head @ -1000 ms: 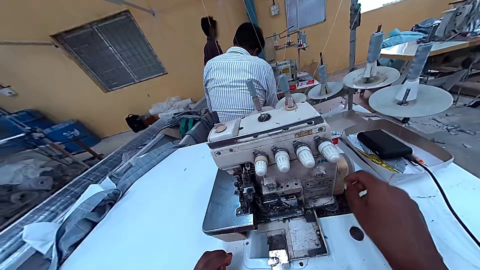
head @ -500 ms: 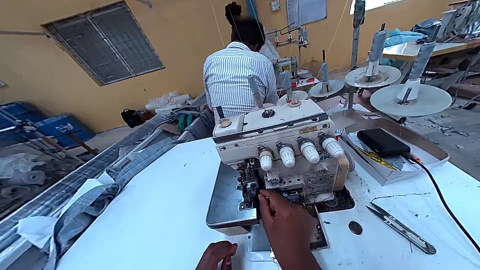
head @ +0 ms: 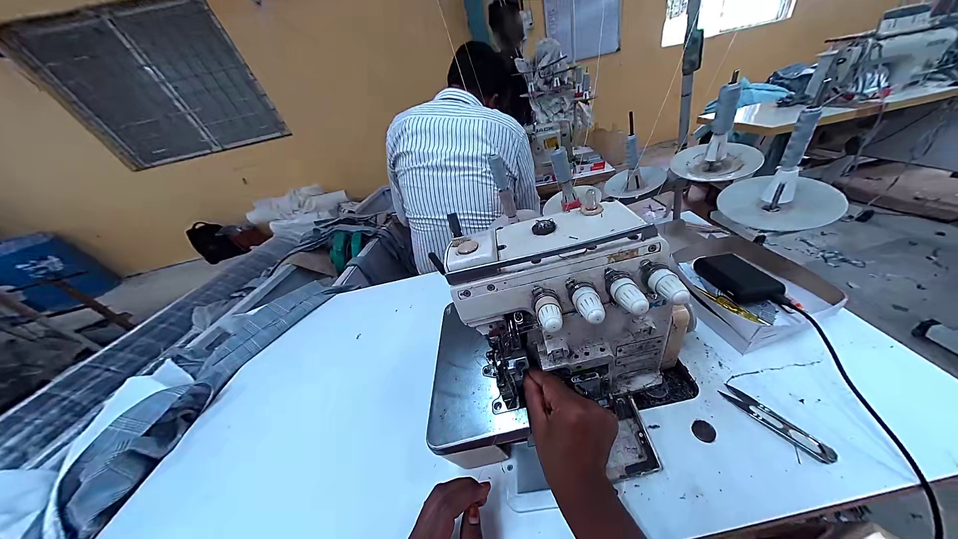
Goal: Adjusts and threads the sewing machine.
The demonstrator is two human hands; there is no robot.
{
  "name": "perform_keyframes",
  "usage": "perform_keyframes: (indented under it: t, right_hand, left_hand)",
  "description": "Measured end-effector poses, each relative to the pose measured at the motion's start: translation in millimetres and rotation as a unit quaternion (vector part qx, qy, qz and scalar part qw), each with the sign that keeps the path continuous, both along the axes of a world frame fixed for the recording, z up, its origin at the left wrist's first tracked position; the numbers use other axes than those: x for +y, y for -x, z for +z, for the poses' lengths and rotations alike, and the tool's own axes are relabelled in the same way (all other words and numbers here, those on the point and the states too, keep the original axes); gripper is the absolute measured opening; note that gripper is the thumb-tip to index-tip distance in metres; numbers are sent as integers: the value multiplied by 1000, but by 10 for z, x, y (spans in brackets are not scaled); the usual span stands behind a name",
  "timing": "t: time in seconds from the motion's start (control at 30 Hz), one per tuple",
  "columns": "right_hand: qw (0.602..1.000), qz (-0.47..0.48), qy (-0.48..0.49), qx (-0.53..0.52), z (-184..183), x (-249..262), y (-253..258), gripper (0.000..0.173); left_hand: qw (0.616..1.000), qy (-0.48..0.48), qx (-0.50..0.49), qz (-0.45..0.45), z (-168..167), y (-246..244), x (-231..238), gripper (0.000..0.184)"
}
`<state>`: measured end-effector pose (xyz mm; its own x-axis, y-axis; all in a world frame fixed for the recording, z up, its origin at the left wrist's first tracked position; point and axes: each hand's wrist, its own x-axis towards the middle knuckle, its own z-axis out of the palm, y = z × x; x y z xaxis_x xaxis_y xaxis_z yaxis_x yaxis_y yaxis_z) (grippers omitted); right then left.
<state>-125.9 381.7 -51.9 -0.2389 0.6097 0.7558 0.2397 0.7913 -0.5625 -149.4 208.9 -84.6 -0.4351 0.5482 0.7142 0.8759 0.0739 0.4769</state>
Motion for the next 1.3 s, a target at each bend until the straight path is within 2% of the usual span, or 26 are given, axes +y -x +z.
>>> perform_keyframes:
  t: [0.23,0.67,0.83,0.9,1.03,1.2,1.3]
  right_hand:
    - [998,21,45,44,-48,-13,48,17]
    - [997,3,30,73,-119,30,2,17]
    - [996,40,38,72,-126,40,-42,22]
    - [994,63,69,60,-120,29,-35,23]
    - [966,145,203,75,-89,6,-19,21]
    - [952,159,252,74,-54,-24,12,19]
    - [920,189,332,83,8,-18,7,15]
  left_hand:
    - [1000,-5,-4,-8,-10,8,-5,13]
    - [1000,1,-1,0,-10,-10,0,12]
    - [1000,8,-4,-3,-10,-4,-3,12]
    - [1000,6,-4,-4,-10,-4,2,12]
    - [1000,9,-5,-3,-10,-13,3,12]
    - [1000,9,-8,0,5,-22,4,12]
    - [1000,5,-10,-1,3,-27,12,11]
